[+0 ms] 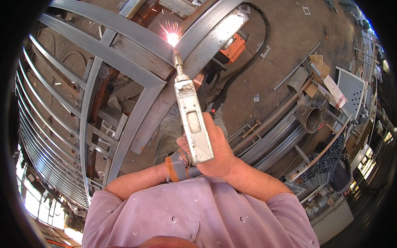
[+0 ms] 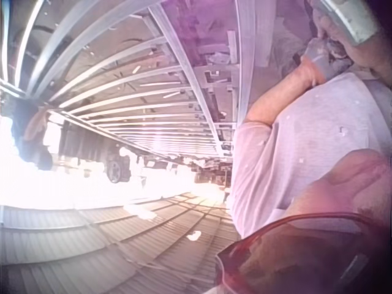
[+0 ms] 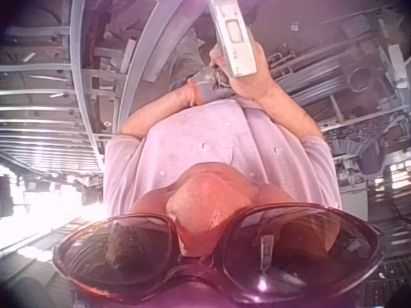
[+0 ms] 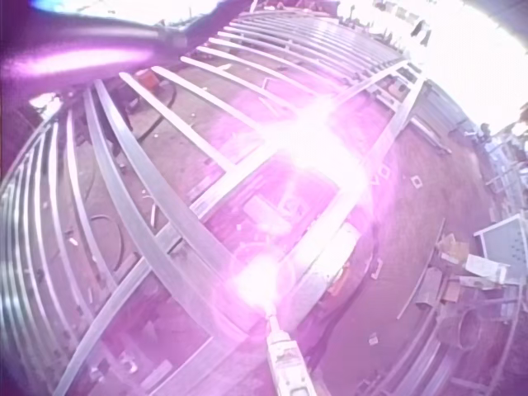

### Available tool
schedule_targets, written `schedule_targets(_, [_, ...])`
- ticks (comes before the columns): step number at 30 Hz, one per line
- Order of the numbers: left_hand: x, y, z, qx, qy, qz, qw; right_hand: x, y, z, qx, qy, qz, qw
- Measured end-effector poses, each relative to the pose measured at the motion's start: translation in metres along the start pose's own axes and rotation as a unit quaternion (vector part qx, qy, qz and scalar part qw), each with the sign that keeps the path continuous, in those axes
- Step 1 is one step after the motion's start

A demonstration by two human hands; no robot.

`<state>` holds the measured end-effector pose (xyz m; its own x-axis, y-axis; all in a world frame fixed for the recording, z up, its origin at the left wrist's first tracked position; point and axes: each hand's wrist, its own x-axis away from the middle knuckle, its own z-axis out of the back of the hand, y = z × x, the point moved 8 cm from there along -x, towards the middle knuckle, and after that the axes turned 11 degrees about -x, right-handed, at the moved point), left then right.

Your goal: The person welds a metal frame using a handheld welding torch, creating bright sparks at the joints. They reposition the torch and adjust their grip to weld different sections of the frame.

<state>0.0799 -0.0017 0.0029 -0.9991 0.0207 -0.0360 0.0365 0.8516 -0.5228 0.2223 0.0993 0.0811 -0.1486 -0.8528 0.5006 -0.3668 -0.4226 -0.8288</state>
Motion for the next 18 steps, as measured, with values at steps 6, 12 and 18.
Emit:
schedule_targets(6, [0.002,-0.003,0.004,-0.014,0.035,0.003,0.999,-0.003,-0.007,-0.004,-0.033,0.001,-0.014,0.999])
schedule_targets(12, [-0.001,-0.002,-0.003,-0.078,0.055,0.012,0.995,0.001,-0.007,0.001,-0.005,0.006,0.003,1.000])
schedule_targets(18, [0.012,-0.014,0.021,-0.133,0.181,0.026,0.974,0.002,0.004,0.011,-0.037,-0.004,-0.031,0.999])
